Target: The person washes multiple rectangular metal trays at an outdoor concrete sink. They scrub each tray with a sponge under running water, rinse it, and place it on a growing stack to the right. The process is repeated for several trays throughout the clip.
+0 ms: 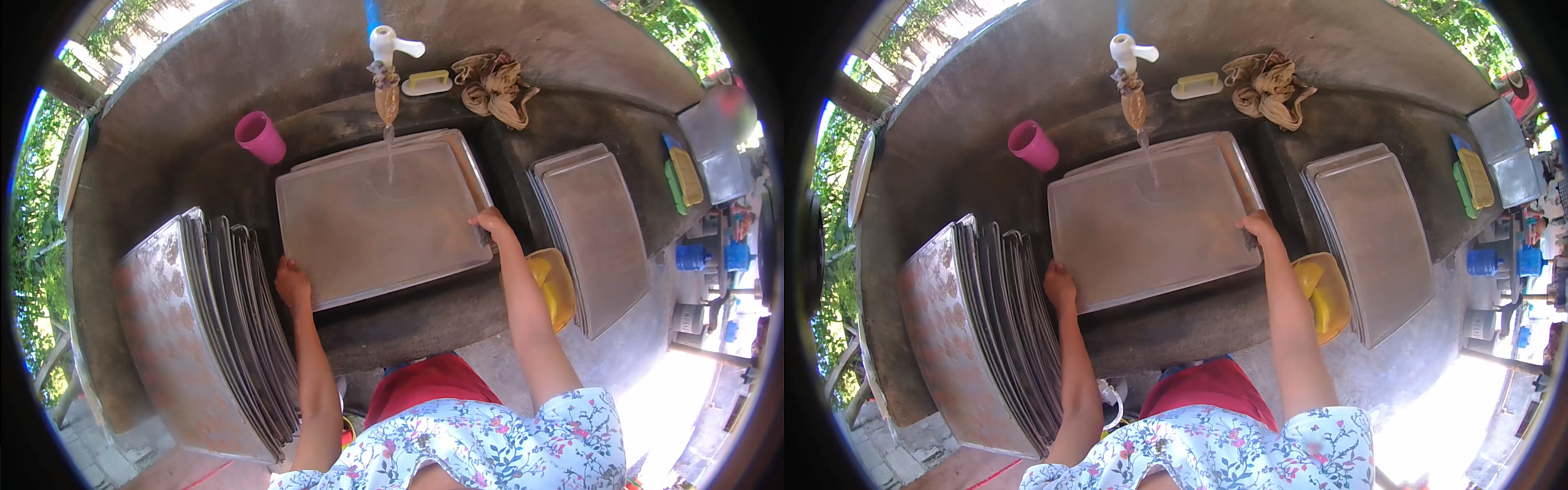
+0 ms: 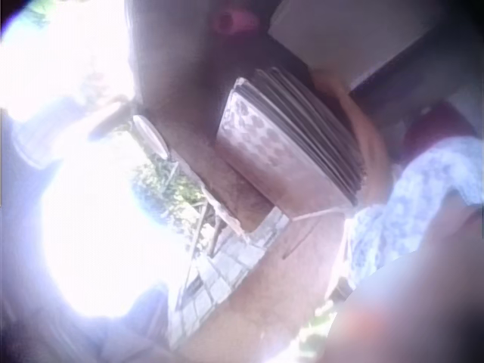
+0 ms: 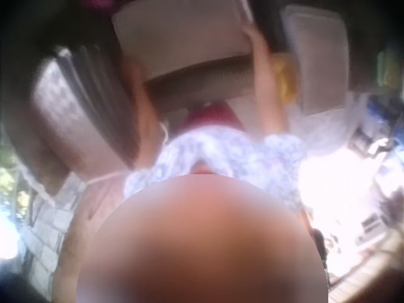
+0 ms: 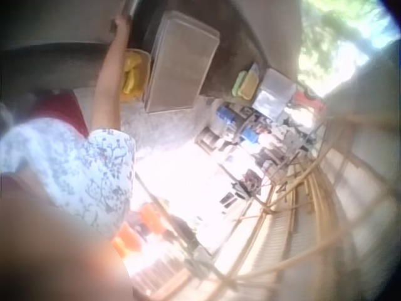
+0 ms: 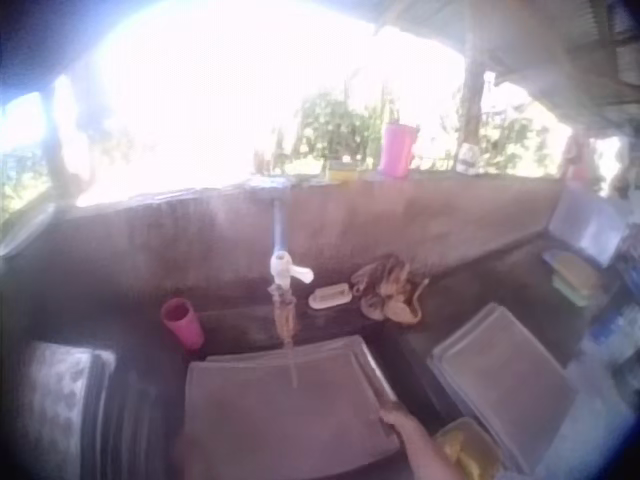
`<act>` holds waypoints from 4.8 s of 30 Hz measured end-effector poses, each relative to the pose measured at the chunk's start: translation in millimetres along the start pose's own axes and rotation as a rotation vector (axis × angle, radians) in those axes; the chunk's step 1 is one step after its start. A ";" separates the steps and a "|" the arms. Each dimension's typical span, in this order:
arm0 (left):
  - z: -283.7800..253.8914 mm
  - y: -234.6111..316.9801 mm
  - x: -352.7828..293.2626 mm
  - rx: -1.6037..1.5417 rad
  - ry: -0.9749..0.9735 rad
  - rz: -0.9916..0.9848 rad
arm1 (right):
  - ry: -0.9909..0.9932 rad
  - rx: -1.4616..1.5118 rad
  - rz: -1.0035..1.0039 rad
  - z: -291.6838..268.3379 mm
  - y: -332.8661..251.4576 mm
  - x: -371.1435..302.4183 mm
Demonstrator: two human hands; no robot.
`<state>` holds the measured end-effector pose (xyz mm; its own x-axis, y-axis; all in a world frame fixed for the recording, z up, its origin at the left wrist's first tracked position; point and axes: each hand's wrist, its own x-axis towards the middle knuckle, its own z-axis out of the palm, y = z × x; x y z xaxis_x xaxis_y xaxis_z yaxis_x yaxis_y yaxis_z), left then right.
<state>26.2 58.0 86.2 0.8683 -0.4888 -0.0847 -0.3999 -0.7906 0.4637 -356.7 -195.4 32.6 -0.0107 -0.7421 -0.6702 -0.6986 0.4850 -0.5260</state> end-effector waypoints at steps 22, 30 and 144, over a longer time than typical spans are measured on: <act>14.6 146.6 -102.4 -0.168 -0.288 0.391 | 0.445 -0.128 -0.087 -203.0 78.8 -229.1; 112.0 370.8 -143.4 -0.219 -0.395 1.024 | 0.925 0.231 0.185 -214.0 226.4 -258.2; 129.4 -11.5 3.8 -0.157 0.239 0.288 | 0.218 -0.472 -1.619 303.0 -202.5 2.2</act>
<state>-3.9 17.5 -33.6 0.7783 -0.5682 0.2672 -0.6033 -0.5587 0.5692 1.5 -155.1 -21.0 0.8108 -0.3666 0.4563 -0.2276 -0.9157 -0.3311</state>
